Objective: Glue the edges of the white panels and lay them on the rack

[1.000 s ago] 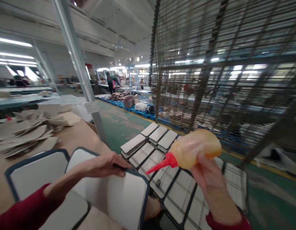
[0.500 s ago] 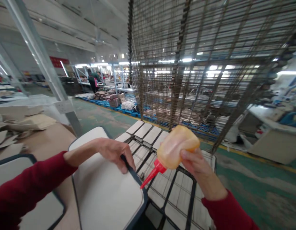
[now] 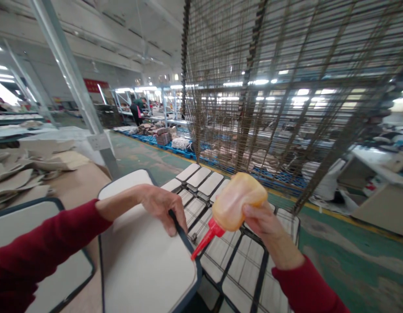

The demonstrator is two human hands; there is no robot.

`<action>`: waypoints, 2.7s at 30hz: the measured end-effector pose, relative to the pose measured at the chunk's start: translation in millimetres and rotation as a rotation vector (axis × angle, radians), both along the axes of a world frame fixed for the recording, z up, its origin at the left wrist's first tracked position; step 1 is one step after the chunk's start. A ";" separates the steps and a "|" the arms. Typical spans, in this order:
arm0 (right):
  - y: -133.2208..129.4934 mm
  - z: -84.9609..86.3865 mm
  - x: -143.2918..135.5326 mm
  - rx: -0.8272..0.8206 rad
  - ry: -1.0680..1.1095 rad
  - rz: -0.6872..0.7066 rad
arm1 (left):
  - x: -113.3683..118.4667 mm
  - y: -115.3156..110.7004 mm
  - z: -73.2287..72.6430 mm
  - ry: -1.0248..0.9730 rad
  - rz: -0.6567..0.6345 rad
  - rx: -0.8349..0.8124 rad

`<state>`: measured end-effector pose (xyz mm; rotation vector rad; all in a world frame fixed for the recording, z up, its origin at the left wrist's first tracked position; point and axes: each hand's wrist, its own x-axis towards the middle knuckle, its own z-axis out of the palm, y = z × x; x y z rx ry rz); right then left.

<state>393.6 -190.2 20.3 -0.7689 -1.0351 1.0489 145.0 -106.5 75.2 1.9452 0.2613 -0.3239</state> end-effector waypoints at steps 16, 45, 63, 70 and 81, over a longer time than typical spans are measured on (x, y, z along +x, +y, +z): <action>0.4 -1.6 -3.7 -0.004 0.021 0.048 | -21.6 9.7 -5.9 -0.065 0.027 0.040; 4.8 -25.8 -28.1 0.197 0.112 -0.352 | -80.6 15.0 -13.1 -0.204 0.345 0.108; 2.1 -37.6 -36.4 0.169 0.135 -0.302 | -99.0 12.4 -37.9 -0.208 0.506 -0.112; -2.5 -35.3 -44.3 0.112 0.132 -0.267 | -107.6 14.0 -49.6 -0.193 0.593 -0.260; -5.0 -29.7 -52.3 0.067 0.135 -0.270 | -117.8 18.5 -60.2 -0.188 0.620 -0.333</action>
